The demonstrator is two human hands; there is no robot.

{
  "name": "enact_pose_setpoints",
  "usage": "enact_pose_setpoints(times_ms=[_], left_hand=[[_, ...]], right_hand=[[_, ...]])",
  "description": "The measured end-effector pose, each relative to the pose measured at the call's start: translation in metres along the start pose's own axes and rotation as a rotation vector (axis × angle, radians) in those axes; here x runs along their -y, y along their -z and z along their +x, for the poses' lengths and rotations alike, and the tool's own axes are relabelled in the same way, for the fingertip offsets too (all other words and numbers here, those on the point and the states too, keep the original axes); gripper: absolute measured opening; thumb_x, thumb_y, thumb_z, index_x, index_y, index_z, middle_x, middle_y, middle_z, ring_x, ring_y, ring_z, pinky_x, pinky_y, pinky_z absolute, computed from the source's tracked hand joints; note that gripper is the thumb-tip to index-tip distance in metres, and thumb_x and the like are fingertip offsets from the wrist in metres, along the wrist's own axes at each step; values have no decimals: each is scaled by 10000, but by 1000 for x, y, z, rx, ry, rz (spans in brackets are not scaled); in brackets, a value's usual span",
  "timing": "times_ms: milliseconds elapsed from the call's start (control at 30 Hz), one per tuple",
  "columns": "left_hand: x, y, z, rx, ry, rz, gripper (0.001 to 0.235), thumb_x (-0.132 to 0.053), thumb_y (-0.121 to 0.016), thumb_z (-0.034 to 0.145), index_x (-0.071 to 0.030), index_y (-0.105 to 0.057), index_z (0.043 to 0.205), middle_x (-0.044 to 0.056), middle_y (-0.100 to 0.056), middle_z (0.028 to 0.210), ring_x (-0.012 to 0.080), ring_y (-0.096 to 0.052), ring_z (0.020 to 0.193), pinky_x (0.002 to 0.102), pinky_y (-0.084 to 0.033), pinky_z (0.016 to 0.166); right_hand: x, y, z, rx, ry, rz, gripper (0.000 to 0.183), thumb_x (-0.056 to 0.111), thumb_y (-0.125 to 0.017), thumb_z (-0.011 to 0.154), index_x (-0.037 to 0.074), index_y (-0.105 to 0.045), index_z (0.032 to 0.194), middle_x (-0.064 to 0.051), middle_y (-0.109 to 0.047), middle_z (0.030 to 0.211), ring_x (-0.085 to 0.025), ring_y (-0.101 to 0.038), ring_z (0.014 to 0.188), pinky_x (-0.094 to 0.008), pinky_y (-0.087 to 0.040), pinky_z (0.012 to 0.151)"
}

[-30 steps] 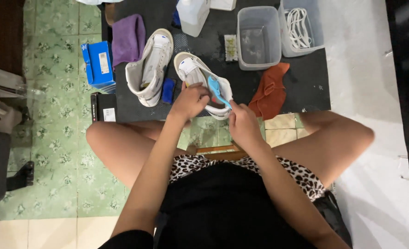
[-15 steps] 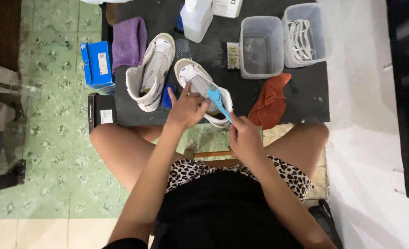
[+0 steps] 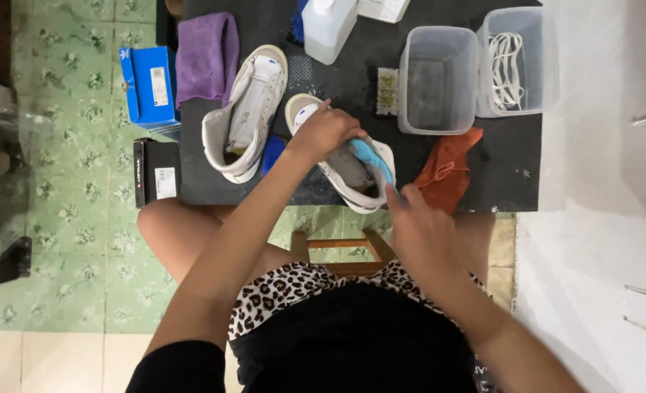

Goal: The person cleans a white high-top sneaker by scrubbing the interior and exterior with a blue brush and wiping with an orange cloth. The person removes the insole, scrubs the inside of the shoe, and then scrubs the outer surface and sole before wiping the shoe with the cloth.

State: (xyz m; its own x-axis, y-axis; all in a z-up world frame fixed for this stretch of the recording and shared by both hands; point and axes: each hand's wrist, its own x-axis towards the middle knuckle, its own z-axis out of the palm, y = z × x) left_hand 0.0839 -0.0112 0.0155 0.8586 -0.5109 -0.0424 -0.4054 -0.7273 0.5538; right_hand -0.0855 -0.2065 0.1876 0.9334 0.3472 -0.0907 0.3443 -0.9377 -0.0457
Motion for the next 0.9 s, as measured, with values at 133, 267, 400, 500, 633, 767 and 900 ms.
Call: enact_pose_setpoints(times_ms=[133, 267, 400, 500, 633, 767, 900], left_hand=[[17, -27, 28, 9, 14, -41, 435, -510, -480, 1052, -169, -710, 911, 97, -744, 916, 334, -703, 1043, 524, -399, 1111], [8, -20, 28, -22, 83, -70, 438, -537, -473, 1050, -208, -685, 852, 31, -733, 832, 242, -704, 986, 446, -362, 1092], [-5, -8, 21, -33, 116, -133, 435, -551, -526, 1019, -210, -695, 807, 27, -734, 809, 230, -701, 953, 424, -348, 1087], [-4, -4, 17, -49, 84, -177, 391, -505, -560, 1031, -199, -692, 826, 18, -736, 829, 240, -694, 952, 435, -356, 1075], [-1, -2, 12, -70, 52, -178, 396, -501, -564, 1024, -173, -691, 842, 57, -731, 843, 269, -694, 955, 432, -404, 1032], [-1, -5, -2, -124, 80, -239, 357, -475, -624, 1004, -181, -706, 819, 13, -738, 813, 235, -699, 926, 407, -413, 1041], [3, -10, 2, -128, 79, -273, 322, -414, -647, 1008, -172, -711, 806, 19, -731, 790, 229, -687, 902, 401, -404, 1050]], right_hand=[[-21, 3, 16, 68, 103, -40, 377, 50, -615, 768, 30, -745, 1121, -107, -630, 1011, -374, -710, 578, -523, -579, 481], [-39, 5, 36, 71, 229, -200, 227, 105, -594, 836, 77, -724, 1020, -48, -602, 898, -291, -683, 498, -401, -526, 396], [-72, -25, 41, 127, 350, -145, 120, 135, -581, 868, 111, -690, 910, -31, -664, 820, -330, -699, 541, -428, -535, 434], [-66, -28, 65, -26, 490, -293, 122, 154, -569, 803, 151, -671, 872, 2, -577, 762, -278, -691, 529, -442, -520, 429], [-72, -34, 95, -172, 589, -406, 81, 119, -602, 746, 142, -645, 811, -7, -559, 698, -277, -660, 484, -428, -464, 398], [-59, -7, 125, -116, 776, -390, 159, 105, -610, 771, 181, -640, 634, -13, -598, 607, -237, -662, 487, -389, -472, 402], [-45, 20, 144, -56, 849, -494, 323, 142, -634, 862, 219, -634, 549, 29, -622, 568, -191, -643, 489, -345, -505, 434]])
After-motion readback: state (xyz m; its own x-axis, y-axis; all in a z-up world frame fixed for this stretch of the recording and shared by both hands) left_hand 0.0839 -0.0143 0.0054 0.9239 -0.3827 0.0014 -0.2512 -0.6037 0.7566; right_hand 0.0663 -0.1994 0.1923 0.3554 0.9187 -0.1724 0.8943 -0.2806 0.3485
